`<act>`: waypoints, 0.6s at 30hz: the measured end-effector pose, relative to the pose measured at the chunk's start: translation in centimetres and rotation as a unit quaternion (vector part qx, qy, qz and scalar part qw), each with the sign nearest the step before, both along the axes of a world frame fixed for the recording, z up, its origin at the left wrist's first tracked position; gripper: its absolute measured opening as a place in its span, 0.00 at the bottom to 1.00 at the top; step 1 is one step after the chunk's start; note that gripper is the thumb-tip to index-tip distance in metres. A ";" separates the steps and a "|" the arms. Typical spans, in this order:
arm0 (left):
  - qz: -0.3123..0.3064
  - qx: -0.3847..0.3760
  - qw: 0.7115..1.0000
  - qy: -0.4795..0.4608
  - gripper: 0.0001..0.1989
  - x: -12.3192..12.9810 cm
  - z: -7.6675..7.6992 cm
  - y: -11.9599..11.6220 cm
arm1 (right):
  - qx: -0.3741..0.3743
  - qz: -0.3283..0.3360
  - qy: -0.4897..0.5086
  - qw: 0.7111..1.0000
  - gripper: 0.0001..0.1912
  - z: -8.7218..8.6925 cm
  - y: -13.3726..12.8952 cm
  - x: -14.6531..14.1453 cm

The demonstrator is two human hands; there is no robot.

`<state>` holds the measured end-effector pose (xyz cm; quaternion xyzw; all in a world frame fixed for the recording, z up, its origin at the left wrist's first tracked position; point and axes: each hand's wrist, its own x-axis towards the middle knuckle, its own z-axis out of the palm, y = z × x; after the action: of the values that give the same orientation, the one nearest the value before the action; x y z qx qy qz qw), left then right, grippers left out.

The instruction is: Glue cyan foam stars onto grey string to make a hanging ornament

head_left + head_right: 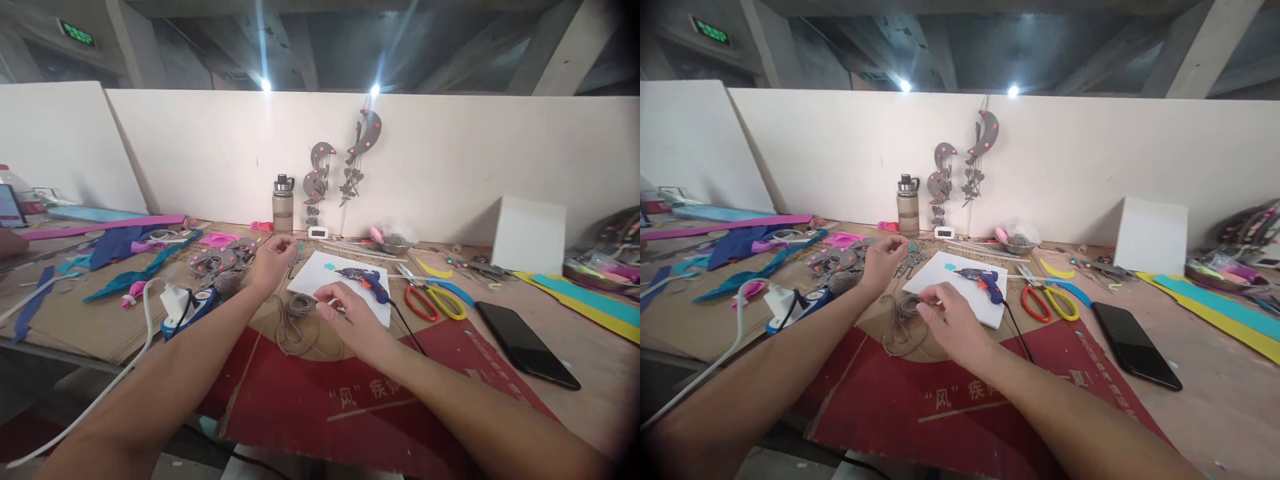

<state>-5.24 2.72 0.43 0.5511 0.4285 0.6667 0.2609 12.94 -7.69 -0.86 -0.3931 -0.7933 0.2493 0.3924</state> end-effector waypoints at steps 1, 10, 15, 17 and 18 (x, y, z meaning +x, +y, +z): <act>0.004 0.050 0.997 0.063 0.02 0.6 0.2 -0.9 | -0.006 -0.020 0.041 0.999 0.10 -0.4 0.4 0.0; -0.054 0.211 0.926 0.309 0.05 3.3 0.5 -4.5 | -0.182 0.026 0.328 0.927 0.16 -0.8 2.0 -0.1; -0.038 0.154 0.955 0.252 0.05 3.6 0.6 -4.4 | -0.150 -0.011 0.282 0.948 0.10 -0.6 2.2 0.5; -0.058 0.098 0.972 0.205 0.04 3.7 0.3 -4.2 | -0.122 -0.022 0.243 0.962 0.09 -0.6 2.2 0.6; -0.072 0.071 0.978 0.182 0.04 3.7 0.1 -4.0 | -0.105 -0.027 0.218 0.970 0.09 -0.5 2.1 0.6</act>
<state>-1.51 -1.28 0.51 0.7097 0.3798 0.5632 0.1866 13.49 -5.60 -1.39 -0.3897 -0.6468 0.4002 0.5193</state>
